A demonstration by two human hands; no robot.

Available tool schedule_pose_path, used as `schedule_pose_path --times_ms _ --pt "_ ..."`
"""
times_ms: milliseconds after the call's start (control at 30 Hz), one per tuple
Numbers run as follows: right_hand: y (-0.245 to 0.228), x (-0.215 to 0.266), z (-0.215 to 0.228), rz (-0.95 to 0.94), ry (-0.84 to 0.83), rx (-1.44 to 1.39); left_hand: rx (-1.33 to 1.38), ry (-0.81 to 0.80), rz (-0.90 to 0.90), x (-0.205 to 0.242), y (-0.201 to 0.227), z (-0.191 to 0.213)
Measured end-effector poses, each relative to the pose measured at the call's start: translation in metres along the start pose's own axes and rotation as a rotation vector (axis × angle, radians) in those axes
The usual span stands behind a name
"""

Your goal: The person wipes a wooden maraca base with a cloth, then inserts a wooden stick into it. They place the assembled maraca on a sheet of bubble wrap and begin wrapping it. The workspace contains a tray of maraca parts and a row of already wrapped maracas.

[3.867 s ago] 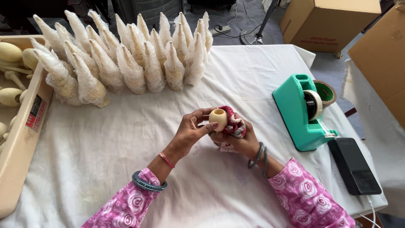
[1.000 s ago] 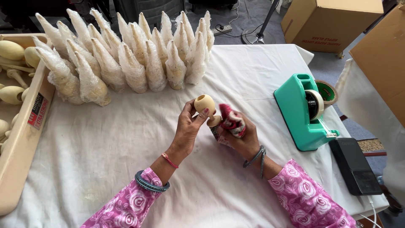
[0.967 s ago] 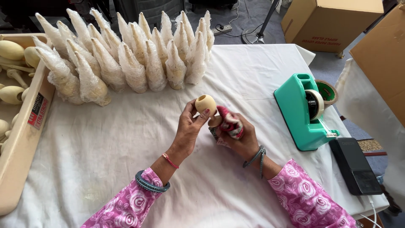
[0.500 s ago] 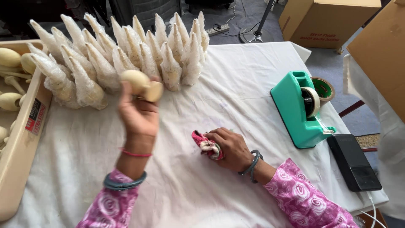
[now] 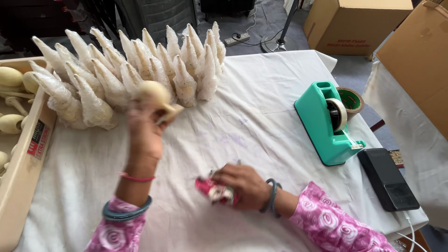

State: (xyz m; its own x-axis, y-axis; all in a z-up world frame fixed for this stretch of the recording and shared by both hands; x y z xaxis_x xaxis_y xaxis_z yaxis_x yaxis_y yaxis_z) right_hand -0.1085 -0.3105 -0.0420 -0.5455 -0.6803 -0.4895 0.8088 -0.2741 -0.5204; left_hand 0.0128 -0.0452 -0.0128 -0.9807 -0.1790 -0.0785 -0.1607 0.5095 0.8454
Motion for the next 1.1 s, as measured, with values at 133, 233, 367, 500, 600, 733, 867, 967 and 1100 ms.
schedule_pose_path --times_ms 133,233,367,500,600,733,867,967,1100 --pt "-0.009 -0.002 -0.006 0.103 -0.242 0.119 -0.516 -0.177 -0.112 0.026 -0.037 -0.043" --pt "-0.008 -0.002 -0.003 0.066 -0.238 0.079 -0.586 -0.411 -0.135 0.032 -0.070 -0.061" --pt "-0.007 -0.004 -0.001 0.014 -0.175 0.078 -0.723 -0.530 -0.106 0.034 -0.093 -0.085" --pt "-0.005 -0.001 -0.003 0.018 -0.182 0.086 -0.810 -0.572 -0.084 0.031 -0.102 -0.106" --pt "-0.004 -0.003 -0.002 0.020 -0.182 0.085 -0.976 -0.608 -0.123 0.025 -0.118 -0.106" --pt "-0.003 -0.002 -0.003 -0.011 -0.217 0.098 -1.018 -0.615 -0.005 0.027 -0.125 -0.097" --pt "-0.003 -0.001 -0.003 0.004 -0.201 0.094 -1.021 -0.628 -0.093 0.029 -0.128 -0.085" --pt "-0.004 -0.003 -0.001 0.005 -0.201 0.074 -1.091 -0.623 -0.107 0.034 -0.115 -0.075" --pt "0.002 -0.008 -0.004 -0.123 -0.137 -0.013 -1.004 -0.618 -0.334 0.044 -0.084 -0.043"
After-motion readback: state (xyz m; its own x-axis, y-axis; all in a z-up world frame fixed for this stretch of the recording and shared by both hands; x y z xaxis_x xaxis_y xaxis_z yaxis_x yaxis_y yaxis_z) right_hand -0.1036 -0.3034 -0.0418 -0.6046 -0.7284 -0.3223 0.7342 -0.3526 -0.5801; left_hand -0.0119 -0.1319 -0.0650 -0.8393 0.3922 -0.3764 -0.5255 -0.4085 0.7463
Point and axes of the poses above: each hand's wrist, its own x-axis away from the middle knuckle, its own z-axis out of the back of the hand, y = z × x, the point moved 1 cm from there along -x, towards the middle knuckle, and after that the axes turned 3 degrees about -y, right-handed, at the moved point
